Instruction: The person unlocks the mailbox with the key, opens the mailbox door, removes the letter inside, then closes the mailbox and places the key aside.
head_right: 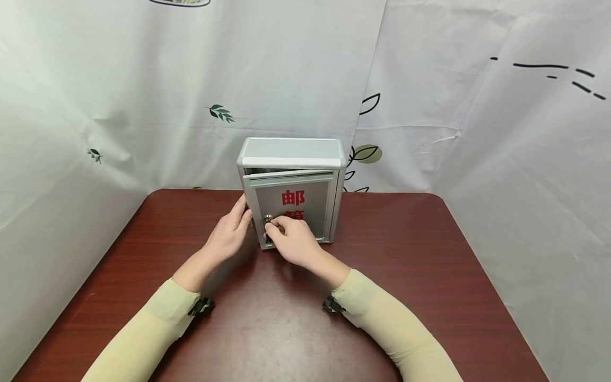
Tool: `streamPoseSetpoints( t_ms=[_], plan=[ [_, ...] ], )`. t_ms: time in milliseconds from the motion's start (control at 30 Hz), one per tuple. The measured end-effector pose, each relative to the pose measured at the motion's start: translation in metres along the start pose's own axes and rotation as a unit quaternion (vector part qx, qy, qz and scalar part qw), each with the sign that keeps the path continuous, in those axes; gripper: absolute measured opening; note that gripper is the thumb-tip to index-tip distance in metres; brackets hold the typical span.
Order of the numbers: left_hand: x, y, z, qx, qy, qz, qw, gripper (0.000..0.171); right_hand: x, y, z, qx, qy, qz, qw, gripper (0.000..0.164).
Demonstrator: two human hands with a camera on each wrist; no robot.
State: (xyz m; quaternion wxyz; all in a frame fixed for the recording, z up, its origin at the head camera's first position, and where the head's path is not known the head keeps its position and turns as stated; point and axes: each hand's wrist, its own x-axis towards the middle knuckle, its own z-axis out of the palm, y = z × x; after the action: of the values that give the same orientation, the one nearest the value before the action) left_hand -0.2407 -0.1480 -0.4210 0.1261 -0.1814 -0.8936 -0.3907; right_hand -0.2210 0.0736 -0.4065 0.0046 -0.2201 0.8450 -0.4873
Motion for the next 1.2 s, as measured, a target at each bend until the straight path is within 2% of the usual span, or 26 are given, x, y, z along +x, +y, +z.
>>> streamPoseSetpoints(
  t_ms=[367, 733, 1200],
  plan=[
    [0.0, 0.0, 0.0, -0.001, 0.001, -0.006, 1.0, 0.062, -0.011, 0.003, -0.004, 0.021, -0.02, -0.006, 1.0, 0.03],
    [0.0, 0.0, 0.001, -0.006, 0.006, 0.002, 1.0, 0.062, -0.023, 0.004, -0.012, 0.034, -0.041, -0.016, 0.998, 0.03],
    [0.0, 0.0, 0.001, -0.004, 0.007, -0.004, 1.0, 0.062, -0.038, 0.011, -0.022, 0.082, -0.082, -0.044, 0.992, 0.029]
  ],
)
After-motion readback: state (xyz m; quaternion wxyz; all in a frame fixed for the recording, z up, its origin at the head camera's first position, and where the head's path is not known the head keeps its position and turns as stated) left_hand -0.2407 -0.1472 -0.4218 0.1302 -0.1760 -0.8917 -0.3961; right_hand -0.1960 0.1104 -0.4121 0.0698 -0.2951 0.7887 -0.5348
